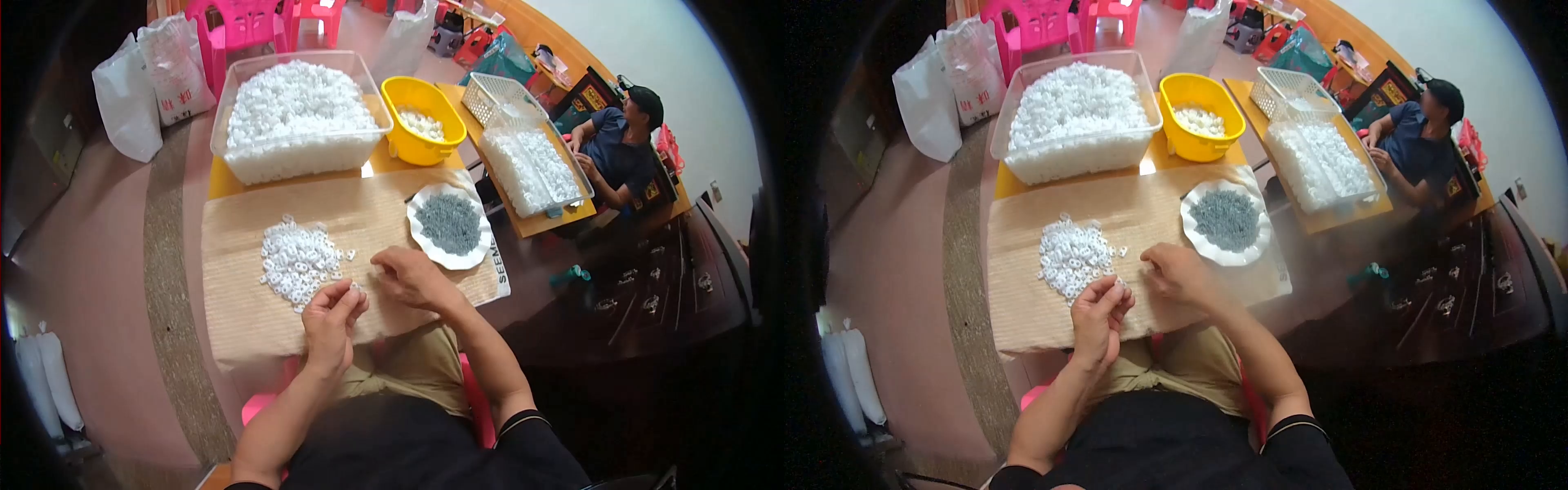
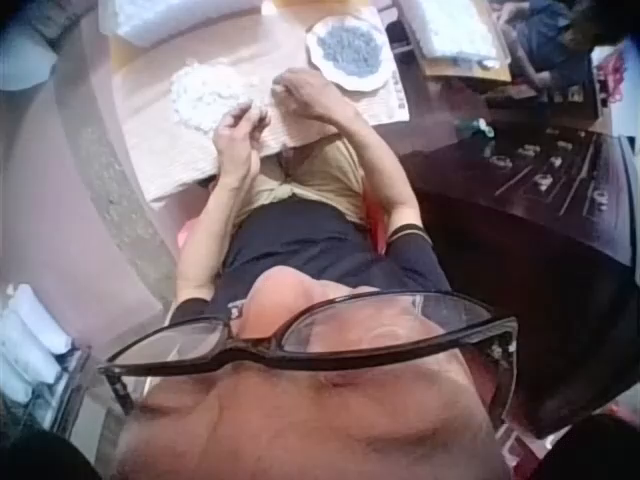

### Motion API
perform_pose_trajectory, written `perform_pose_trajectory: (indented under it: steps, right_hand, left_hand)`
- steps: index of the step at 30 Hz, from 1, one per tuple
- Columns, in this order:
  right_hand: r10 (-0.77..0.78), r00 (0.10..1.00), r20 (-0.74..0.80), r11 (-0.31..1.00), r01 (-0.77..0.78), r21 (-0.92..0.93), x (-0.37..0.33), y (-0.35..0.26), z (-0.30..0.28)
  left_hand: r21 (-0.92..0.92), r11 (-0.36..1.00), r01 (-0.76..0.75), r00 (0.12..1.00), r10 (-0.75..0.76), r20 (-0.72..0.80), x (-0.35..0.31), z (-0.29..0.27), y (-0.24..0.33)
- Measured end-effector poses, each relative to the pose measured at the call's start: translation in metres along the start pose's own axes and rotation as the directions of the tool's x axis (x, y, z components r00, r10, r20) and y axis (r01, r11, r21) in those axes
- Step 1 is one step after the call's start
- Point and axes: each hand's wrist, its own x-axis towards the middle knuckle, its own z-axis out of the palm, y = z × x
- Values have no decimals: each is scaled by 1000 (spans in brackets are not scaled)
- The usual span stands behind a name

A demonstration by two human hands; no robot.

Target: The recorder is manually assembling small white plastic rings by inserting tiny blue components into them at a workshop table.

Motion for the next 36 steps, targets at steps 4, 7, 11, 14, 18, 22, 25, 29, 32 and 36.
perform_pose_trajectory:
  steps: [4,7,11,14,18,22,25,29,32,36]
  right_hand:
    - [169,972,166,813,-232,533,-7,-9,-10]
    - [161,960,229,632,-279,724,-14,-3,-3]
    - [171,952,256,519,-307,798,-20,3,8]
    - [193,950,246,515,-312,798,-23,4,10]
    - [219,949,226,449,-303,841,-25,5,16]
    - [216,944,249,422,-321,848,-25,7,15]
    - [214,944,250,421,-320,848,-24,6,13]
    - [200,947,250,394,-311,865,-25,6,14]
    - [197,945,261,402,-321,858,-24,4,12]
    - [207,944,257,392,-321,862,-25,5,11]
  left_hand:
    - [23,1000,-3,1000,2,18,2,3,3]
    - [27,1000,6,999,-7,35,1,6,4]
    - [32,999,36,999,-37,30,2,4,3]
    - [49,997,66,998,-67,18,0,5,3]
    - [79,992,96,995,-97,4,0,4,2]
    - [110,987,116,993,-115,-10,0,6,3]
    - [112,987,116,993,-116,-7,1,6,3]
    - [117,986,119,993,-119,-6,2,5,3]
    - [130,983,127,992,-128,0,2,3,2]
    - [136,982,133,991,-134,0,2,3,0]
